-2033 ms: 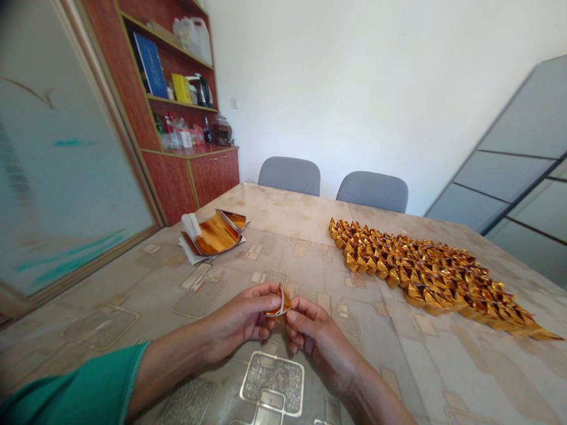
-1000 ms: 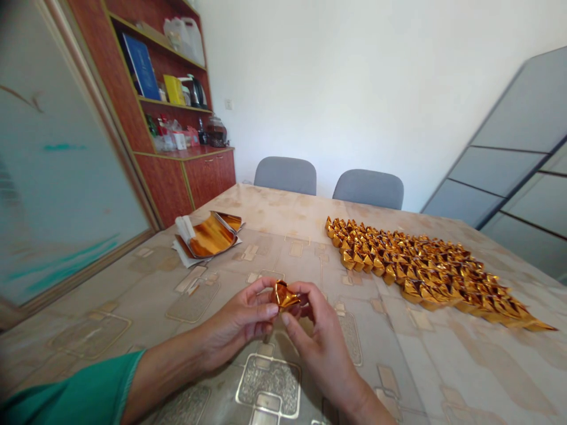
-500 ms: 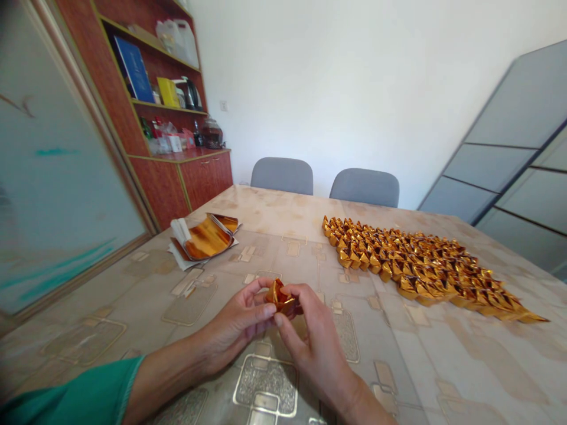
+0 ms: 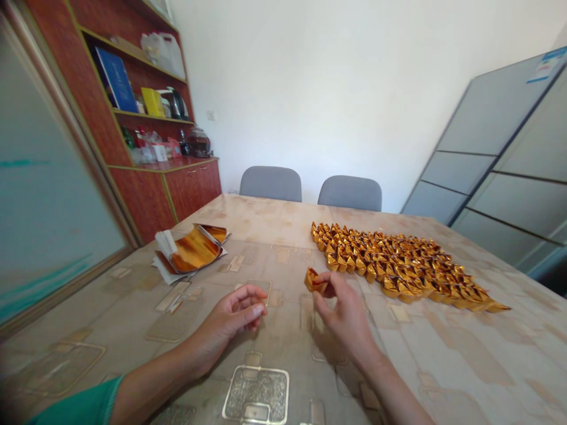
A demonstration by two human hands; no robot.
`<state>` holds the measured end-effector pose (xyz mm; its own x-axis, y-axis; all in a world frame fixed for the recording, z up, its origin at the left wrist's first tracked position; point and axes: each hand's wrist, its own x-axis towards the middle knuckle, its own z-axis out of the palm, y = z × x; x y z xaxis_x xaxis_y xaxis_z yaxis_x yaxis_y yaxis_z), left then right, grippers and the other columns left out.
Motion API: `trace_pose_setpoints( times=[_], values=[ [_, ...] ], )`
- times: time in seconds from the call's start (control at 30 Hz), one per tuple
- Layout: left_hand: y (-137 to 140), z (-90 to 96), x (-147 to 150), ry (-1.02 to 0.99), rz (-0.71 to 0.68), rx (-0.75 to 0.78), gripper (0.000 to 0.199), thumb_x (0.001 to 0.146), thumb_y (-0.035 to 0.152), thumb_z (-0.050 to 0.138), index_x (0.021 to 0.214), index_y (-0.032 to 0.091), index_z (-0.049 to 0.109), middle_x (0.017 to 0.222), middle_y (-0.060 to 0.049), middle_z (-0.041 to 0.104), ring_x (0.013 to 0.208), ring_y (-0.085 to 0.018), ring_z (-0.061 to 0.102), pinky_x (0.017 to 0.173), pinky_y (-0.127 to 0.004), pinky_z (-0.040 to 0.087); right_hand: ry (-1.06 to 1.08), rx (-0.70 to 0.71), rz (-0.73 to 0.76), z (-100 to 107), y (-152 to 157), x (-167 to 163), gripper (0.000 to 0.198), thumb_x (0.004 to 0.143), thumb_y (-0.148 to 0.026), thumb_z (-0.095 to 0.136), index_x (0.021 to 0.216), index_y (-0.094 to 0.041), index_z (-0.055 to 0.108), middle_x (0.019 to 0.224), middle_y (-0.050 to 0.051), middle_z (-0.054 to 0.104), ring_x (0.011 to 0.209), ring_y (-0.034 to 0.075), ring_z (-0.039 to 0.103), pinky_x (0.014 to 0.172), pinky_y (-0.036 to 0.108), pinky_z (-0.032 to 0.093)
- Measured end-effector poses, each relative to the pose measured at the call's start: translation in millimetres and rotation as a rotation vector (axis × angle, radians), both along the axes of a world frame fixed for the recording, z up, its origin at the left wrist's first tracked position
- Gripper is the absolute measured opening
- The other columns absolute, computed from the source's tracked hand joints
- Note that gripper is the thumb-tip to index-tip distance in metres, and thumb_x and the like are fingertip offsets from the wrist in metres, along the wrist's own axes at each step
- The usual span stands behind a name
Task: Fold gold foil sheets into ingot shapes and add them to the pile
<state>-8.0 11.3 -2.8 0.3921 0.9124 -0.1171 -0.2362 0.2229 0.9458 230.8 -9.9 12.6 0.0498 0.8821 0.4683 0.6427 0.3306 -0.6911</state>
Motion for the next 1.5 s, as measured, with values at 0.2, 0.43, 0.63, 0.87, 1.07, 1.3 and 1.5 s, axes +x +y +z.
trace_pose_setpoints(
  times=[0.2, 0.43, 0.63, 0.87, 1.07, 1.3, 1.5],
  values=[
    [-1, -0.3, 0, 0.017, -0.037, -0.012, 0.027, 0.073, 0.031, 0.079, 0.091, 0.017, 0.065, 0.077, 0.0, 0.063, 0.063, -0.01, 0.054, 0.062, -0.022, 0.041, -0.673, -0.049, -0.379, -24, -10, 95, 0.014, 0.086, -0.03, 0.05, 0.09, -0.022, 0.06, 0.087, 0.009, 0.068, 0.077, 0.026, 0.063, 0.067, 0.036, 0.044],
    [0, -0.9, 1, 0.064, -0.061, -0.013, 0.022, 0.072, 0.027, 0.077, 0.086, 0.016, 0.064, 0.073, 0.001, 0.062, 0.061, -0.01, 0.054, 0.06, -0.022, 0.041, -1.022, -0.075, -0.565, -32, -22, 117, 0.015, 0.091, -0.029, 0.052, 0.089, -0.021, 0.065, 0.092, 0.011, 0.066, 0.091, 0.03, 0.06, 0.072, 0.037, 0.04],
    [1, -1.1, -1, 0.079, -0.062, 0.005, 0.018, 0.073, 0.025, 0.075, 0.085, 0.016, 0.065, 0.071, 0.001, 0.062, 0.062, -0.011, 0.053, 0.062, -0.022, 0.042, -1.077, -0.078, -0.597, -26, -8, 119, 0.018, 0.093, -0.022, 0.052, 0.081, -0.021, 0.066, 0.09, 0.01, 0.067, 0.09, 0.028, 0.058, 0.068, 0.034, 0.034],
    [-1, 5.5, -2, 0.085, -0.064, 0.022, 0.016, 0.072, 0.024, 0.075, 0.082, 0.016, 0.066, 0.072, 0.001, 0.063, 0.063, -0.011, 0.053, 0.062, -0.023, 0.042, -1.09, -0.062, -0.59, -27, -2, 125, 0.013, 0.09, -0.02, 0.056, 0.084, -0.021, 0.067, 0.092, 0.009, 0.069, 0.091, 0.029, 0.058, 0.071, 0.036, 0.034],
    [0, 6.3, -3, 0.074, -0.076, 0.032, 0.016, 0.073, 0.025, 0.074, 0.083, 0.015, 0.066, 0.075, -0.001, 0.064, 0.064, -0.011, 0.054, 0.062, -0.023, 0.042, -1.081, -0.048, -0.581, -26, 2, 131, 0.012, 0.09, -0.02, 0.057, 0.09, -0.022, 0.068, 0.096, 0.009, 0.07, 0.094, 0.029, 0.058, 0.072, 0.036, 0.034],
    [2, 3.4, -2, 0.071, -0.075, 0.037, 0.016, 0.073, 0.024, 0.073, 0.083, 0.015, 0.066, 0.075, -0.001, 0.065, 0.064, -0.011, 0.055, 0.062, -0.022, 0.042, -1.078, 0.04, -0.639, -28, 10, 132, 0.021, 0.092, -0.037, 0.057, 0.096, -0.018, 0.066, 0.092, 0.01, 0.07, 0.092, 0.029, 0.057, 0.078, 0.038, 0.031],
    [5, 0.2, -3, 0.087, -0.076, 0.037, 0.015, 0.073, 0.023, 0.071, 0.084, 0.015, 0.065, 0.075, 0.0, 0.065, 0.063, -0.01, 0.054, 0.061, -0.022, 0.042, -1.09, 0.089, -0.631, -28, 29, 132, 0.016, 0.092, -0.029, 0.055, 0.085, -0.02, 0.067, 0.086, 0.008, 0.072, 0.091, 0.028, 0.056, 0.085, 0.041, 0.026]
  ],
)
